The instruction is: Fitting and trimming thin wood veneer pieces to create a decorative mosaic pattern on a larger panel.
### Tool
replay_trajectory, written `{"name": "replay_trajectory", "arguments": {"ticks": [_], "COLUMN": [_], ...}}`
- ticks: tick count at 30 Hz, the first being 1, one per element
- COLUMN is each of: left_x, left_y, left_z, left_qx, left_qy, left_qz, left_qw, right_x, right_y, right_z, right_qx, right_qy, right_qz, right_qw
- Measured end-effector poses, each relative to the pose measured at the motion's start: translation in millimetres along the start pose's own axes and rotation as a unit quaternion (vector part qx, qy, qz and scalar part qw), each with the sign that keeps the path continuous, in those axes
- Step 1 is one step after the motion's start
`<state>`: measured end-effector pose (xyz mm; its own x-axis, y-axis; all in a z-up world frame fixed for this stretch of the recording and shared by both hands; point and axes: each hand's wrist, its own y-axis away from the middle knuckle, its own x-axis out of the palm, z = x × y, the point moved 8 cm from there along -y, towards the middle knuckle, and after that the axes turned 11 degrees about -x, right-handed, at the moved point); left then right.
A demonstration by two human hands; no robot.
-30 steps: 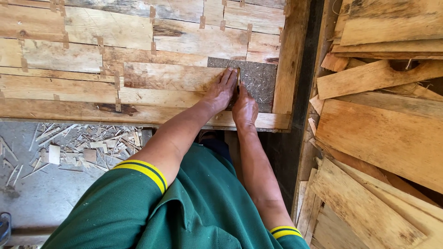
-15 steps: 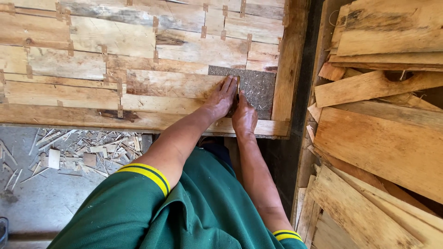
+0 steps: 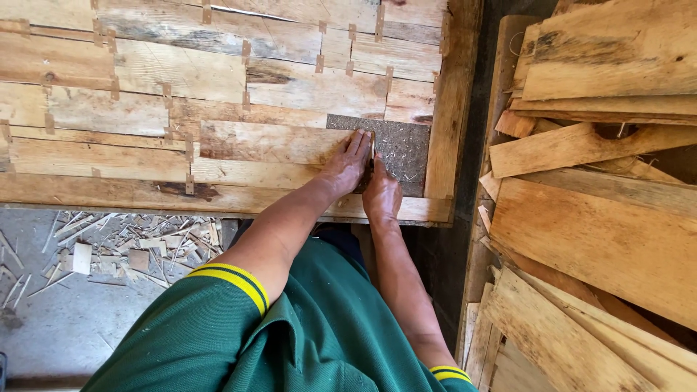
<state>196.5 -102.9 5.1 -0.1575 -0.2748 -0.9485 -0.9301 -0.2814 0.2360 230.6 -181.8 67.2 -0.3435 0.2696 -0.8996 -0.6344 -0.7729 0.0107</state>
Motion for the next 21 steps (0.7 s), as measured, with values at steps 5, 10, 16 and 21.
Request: {"name": "replay_trajectory", "arguments": {"ticks": [5, 10, 16, 21], "left_x": [5.9, -5.4, -4.7, -9.1], "left_y": [-2.2, -0.1, 4.0, 12.8], "left_z": [-0.8, -2.5, -2.0, -6.7], "left_qx": [0.001, 0.000, 0.005, 0.013], "left_qy": [-0.019, -0.041, -0.070, -0.109], "left_qz": [0.011, 0.036, 0.027, 0.022], "left_qw": [1.000, 0.999, 0.997, 0.994], "right_x": [1.8, 4.5, -0.8, -3.4], "right_y": [1.9, 4.8, 19.4, 41.8], "right_z": [-2.6, -6.1, -1.5, -2.2], "right_qx": [0.026, 0.058, 0.000, 0.030], "right_qy": [-0.002, -0.021, -0.018, -0.013], "right_qz": [0.023, 0.060, 0.006, 0.060], "right_qw": [0.999, 0.996, 1.000, 0.998]}}
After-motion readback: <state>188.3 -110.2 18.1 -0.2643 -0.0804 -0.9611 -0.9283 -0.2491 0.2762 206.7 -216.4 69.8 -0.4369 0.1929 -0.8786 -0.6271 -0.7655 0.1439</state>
